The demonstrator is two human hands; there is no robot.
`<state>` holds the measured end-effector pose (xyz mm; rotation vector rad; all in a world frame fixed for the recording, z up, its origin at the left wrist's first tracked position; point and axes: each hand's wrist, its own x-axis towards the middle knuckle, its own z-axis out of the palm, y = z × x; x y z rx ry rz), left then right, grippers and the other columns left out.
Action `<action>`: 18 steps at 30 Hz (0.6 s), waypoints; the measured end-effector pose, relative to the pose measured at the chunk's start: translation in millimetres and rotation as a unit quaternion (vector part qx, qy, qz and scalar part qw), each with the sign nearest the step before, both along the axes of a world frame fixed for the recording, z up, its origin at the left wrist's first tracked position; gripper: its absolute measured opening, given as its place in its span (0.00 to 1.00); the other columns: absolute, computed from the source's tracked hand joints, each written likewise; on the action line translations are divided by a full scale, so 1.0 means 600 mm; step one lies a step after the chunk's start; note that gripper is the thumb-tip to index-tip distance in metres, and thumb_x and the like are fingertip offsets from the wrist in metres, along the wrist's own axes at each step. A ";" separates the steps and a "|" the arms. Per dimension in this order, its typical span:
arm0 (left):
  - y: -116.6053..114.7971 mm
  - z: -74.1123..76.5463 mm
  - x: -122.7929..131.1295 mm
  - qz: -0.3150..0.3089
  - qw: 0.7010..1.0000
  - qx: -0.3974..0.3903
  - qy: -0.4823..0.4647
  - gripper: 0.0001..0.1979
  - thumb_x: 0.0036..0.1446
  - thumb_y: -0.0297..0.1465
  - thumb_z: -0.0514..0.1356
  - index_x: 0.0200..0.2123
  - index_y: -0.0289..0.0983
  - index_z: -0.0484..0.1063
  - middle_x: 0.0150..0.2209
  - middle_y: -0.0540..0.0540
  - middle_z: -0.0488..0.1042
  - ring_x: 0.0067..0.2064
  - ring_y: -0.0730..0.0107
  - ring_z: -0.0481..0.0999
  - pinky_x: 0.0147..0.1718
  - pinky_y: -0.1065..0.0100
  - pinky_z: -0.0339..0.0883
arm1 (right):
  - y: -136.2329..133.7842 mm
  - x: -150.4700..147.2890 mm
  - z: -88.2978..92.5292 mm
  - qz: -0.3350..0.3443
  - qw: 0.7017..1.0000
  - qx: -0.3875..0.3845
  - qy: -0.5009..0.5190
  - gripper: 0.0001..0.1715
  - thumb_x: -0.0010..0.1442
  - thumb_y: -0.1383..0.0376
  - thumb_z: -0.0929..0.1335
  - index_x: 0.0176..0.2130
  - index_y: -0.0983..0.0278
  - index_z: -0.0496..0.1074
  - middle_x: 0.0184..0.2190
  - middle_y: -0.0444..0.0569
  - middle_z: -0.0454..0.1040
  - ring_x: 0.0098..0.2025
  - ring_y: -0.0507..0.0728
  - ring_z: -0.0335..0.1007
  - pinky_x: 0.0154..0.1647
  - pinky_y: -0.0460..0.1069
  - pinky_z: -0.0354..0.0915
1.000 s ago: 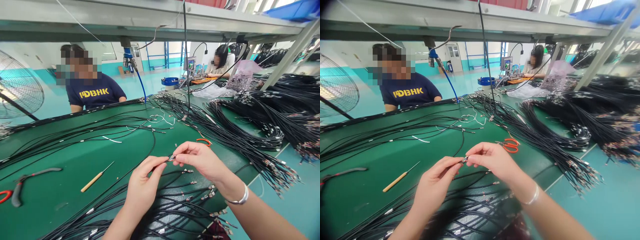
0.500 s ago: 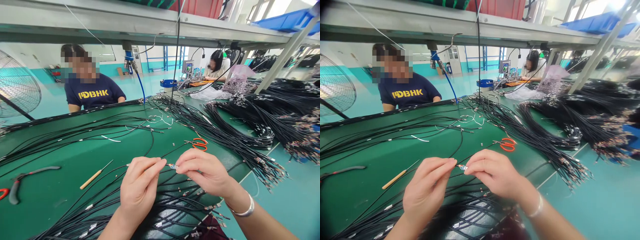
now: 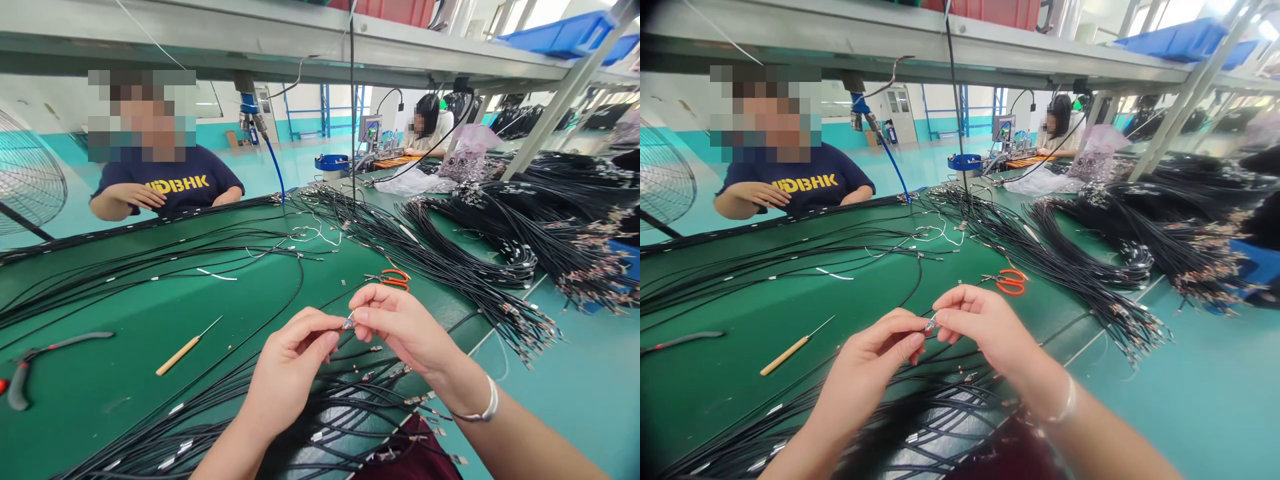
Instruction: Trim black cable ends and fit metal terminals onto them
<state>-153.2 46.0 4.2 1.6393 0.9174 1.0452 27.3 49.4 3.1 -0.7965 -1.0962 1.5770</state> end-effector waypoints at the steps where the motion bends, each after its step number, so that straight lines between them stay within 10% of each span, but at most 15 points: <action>1: 0.001 0.001 0.000 -0.002 1.000 -0.017 -0.010 0.09 0.56 0.26 0.59 0.35 0.43 0.77 0.30 0.52 0.70 0.28 0.77 0.70 0.25 0.76 0.65 | 0.001 -0.001 -0.001 0.007 1.000 -0.018 0.015 0.07 0.52 0.66 0.73 0.33 0.65 0.73 0.22 0.42 0.73 0.25 0.47 0.68 0.26 0.40 0.63; 9: 0.000 -0.008 0.001 0.016 0.999 -0.016 -0.024 0.11 0.56 0.25 0.59 0.40 0.45 0.76 0.31 0.52 0.71 0.27 0.78 0.71 0.24 0.77 0.66 | 0.002 -0.012 -0.007 0.014 0.990 -0.087 0.109 0.07 0.49 0.67 0.74 0.30 0.68 0.74 0.21 0.43 0.73 0.23 0.46 0.67 0.24 0.40 0.62; 18: 0.010 -0.032 -0.011 0.017 0.930 0.345 0.124 0.26 0.57 0.15 0.52 0.53 0.45 0.69 0.39 0.49 0.72 0.38 0.77 0.72 0.36 0.75 0.67 | 0.006 -0.014 -0.022 0.038 0.972 -0.147 0.179 0.08 0.49 0.69 0.75 0.32 0.69 0.74 0.23 0.44 0.73 0.24 0.47 0.70 0.24 0.40 0.65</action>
